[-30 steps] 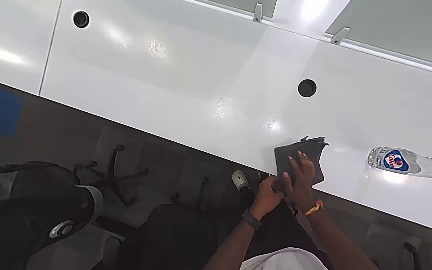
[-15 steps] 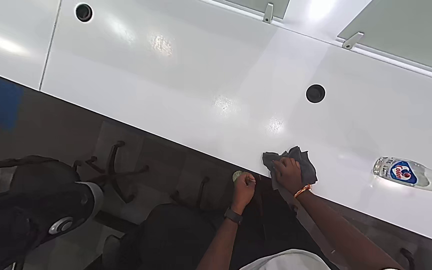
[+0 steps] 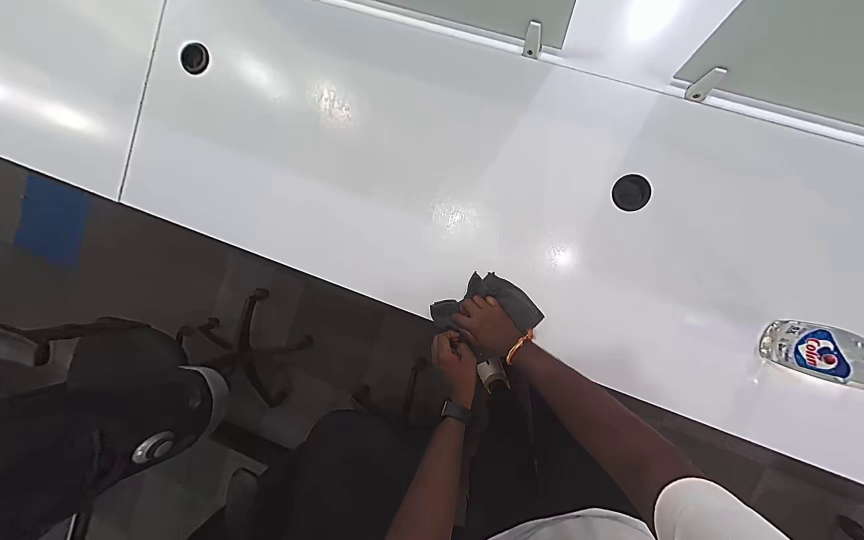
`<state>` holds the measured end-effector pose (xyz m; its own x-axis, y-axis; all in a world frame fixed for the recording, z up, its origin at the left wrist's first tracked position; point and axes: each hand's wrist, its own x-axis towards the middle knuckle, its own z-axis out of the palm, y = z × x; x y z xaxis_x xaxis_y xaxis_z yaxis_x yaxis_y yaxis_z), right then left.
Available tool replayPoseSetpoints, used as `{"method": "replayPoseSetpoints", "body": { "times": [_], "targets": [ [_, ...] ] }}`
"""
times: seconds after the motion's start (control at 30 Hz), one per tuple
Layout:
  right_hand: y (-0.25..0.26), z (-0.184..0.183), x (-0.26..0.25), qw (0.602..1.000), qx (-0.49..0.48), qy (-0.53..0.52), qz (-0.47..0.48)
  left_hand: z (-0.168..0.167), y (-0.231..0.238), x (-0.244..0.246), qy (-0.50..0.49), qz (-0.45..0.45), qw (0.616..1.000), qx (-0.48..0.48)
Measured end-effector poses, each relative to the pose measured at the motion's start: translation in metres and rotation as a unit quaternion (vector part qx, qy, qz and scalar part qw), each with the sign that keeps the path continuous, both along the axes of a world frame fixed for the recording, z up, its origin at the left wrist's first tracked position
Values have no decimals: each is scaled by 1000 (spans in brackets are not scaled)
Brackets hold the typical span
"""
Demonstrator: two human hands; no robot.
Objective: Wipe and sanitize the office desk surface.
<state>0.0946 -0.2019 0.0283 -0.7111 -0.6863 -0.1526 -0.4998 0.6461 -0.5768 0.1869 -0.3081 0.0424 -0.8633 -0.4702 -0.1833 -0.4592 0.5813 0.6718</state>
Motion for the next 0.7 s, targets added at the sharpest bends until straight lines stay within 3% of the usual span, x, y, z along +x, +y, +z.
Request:
{"method": "replayPoseSetpoints", "body": {
  "times": [0.1,0.27,0.4,0.5,0.7],
  "targets": [
    [33,-12,-16,999,-23,20,12,-1,4,-2,14,-51,997,-54],
    [108,-8,17,973,30,70,-218,-4,13,-20,42,-216,968,-124],
    [156,-5,80,937,102,111,-315,-17,45,-42,108,-429,887,-131],
    [160,-9,97,915,125,142,-357,-29,65,-65,162,-533,817,-151],
    [155,-11,72,893,149,152,-397,-29,74,-86,88,-608,778,-131]
  ]
}}
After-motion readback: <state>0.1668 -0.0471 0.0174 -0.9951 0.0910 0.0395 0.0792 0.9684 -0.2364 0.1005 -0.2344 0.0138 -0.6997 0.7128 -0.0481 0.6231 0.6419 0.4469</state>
